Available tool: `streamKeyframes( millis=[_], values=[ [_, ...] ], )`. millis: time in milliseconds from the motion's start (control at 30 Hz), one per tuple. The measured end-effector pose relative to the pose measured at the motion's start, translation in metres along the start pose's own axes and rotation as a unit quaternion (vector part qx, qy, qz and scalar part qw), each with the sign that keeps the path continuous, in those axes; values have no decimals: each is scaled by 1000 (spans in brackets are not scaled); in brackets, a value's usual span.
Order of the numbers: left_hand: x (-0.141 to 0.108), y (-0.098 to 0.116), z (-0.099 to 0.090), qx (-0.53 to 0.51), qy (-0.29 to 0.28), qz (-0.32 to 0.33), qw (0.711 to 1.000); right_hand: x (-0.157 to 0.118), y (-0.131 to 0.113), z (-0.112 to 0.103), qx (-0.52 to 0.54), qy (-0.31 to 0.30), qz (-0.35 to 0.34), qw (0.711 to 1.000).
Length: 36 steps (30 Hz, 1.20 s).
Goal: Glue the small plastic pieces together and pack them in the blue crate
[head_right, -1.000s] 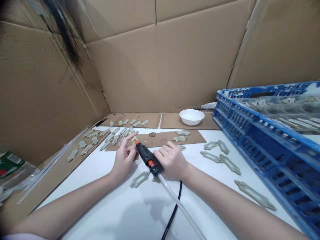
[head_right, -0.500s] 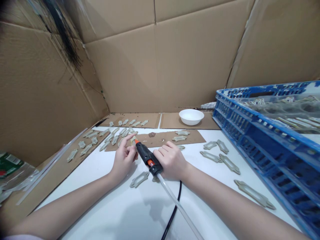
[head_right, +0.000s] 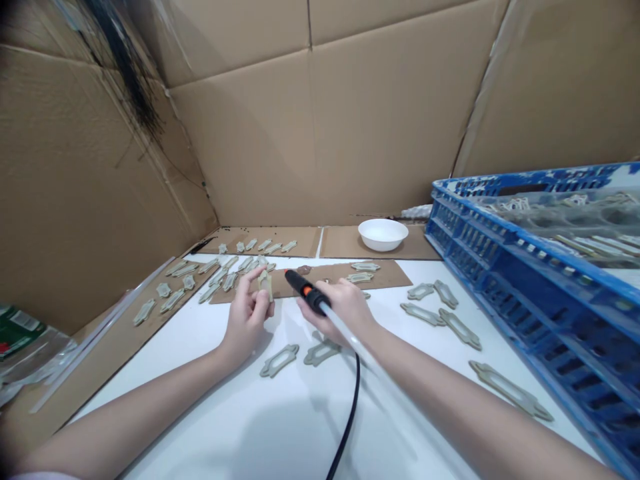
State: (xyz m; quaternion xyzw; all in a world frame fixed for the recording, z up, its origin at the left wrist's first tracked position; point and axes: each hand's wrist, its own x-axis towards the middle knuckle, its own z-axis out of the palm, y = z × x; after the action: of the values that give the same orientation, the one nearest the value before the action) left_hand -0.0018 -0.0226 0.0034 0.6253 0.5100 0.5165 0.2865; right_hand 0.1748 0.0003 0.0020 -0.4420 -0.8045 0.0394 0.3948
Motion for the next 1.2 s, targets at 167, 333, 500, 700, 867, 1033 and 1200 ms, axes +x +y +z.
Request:
streamKeyframes(
  millis=[167, 333, 500, 700, 867, 1033, 1200],
  values=[
    [7, -7, -2, -40, 56, -24, 997, 14, -4, -15, 184, -83, 261, 944],
    [13, -14, -3, -54, 67, -53, 995, 26, 5, -20, 366, -153, 380, 836],
    [18, -18, -4, -83, 85, -50, 992, 26, 9, -18, 416, -191, 410, 789],
    [23, -20, -3, -157, 98, -46, 982, 26, 7, -18, 420, -214, 414, 779],
    [24, -24, -4, -91, 48, -42, 994, 27, 7, -23, 400, -288, 404, 771],
    [26, -29, -7, -6, 45, -73, 996, 28, 6, -30, 378, -320, 430, 755],
    [25, -29, -6, 5, 20, -102, 995, 29, 12, -26, 391, -311, 427, 753]
  ],
)
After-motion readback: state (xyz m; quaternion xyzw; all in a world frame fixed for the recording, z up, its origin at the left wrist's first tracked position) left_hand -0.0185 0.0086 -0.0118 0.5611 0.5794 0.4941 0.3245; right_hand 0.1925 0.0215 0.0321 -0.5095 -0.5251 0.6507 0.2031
